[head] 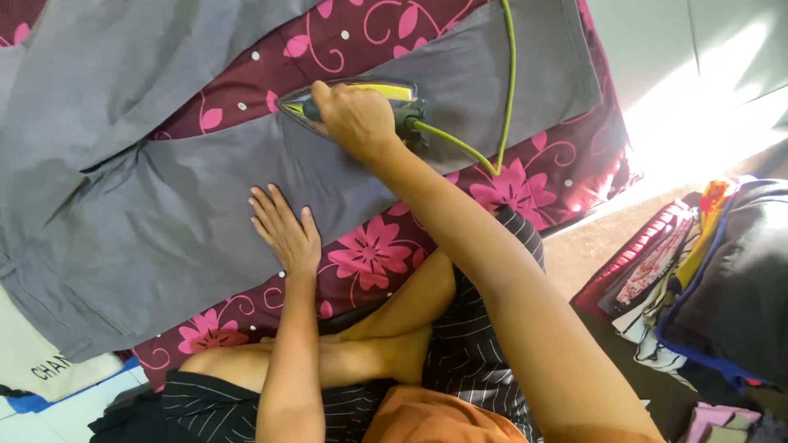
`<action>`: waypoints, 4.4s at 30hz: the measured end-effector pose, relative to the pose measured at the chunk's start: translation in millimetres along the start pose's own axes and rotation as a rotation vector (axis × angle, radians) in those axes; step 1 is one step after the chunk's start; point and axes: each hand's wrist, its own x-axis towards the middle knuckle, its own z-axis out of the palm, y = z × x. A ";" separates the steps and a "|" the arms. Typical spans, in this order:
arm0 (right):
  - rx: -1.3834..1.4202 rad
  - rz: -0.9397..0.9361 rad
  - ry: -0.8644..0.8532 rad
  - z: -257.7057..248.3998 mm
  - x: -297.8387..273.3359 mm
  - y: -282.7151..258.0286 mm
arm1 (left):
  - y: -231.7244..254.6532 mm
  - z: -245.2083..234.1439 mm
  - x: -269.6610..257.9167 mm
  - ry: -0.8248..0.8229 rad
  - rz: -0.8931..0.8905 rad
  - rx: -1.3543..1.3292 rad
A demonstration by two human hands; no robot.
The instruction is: The recorder is ironing a pair of grey pants while sitting on a floral sheet on the floor.
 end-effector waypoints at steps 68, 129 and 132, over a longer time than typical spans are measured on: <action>-0.557 0.089 0.023 74.5 106.8 64.7 | -214.2 -103.2 392.5 0.255 0.376 0.282; -0.440 0.283 0.015 -103.3 -127.3 235.8 | -78.7 -160.6 90.1 -0.157 0.426 0.135; -0.258 0.242 0.108 -98.3 -93.5 239.9 | -88.2 -151.5 113.1 -0.193 0.623 0.440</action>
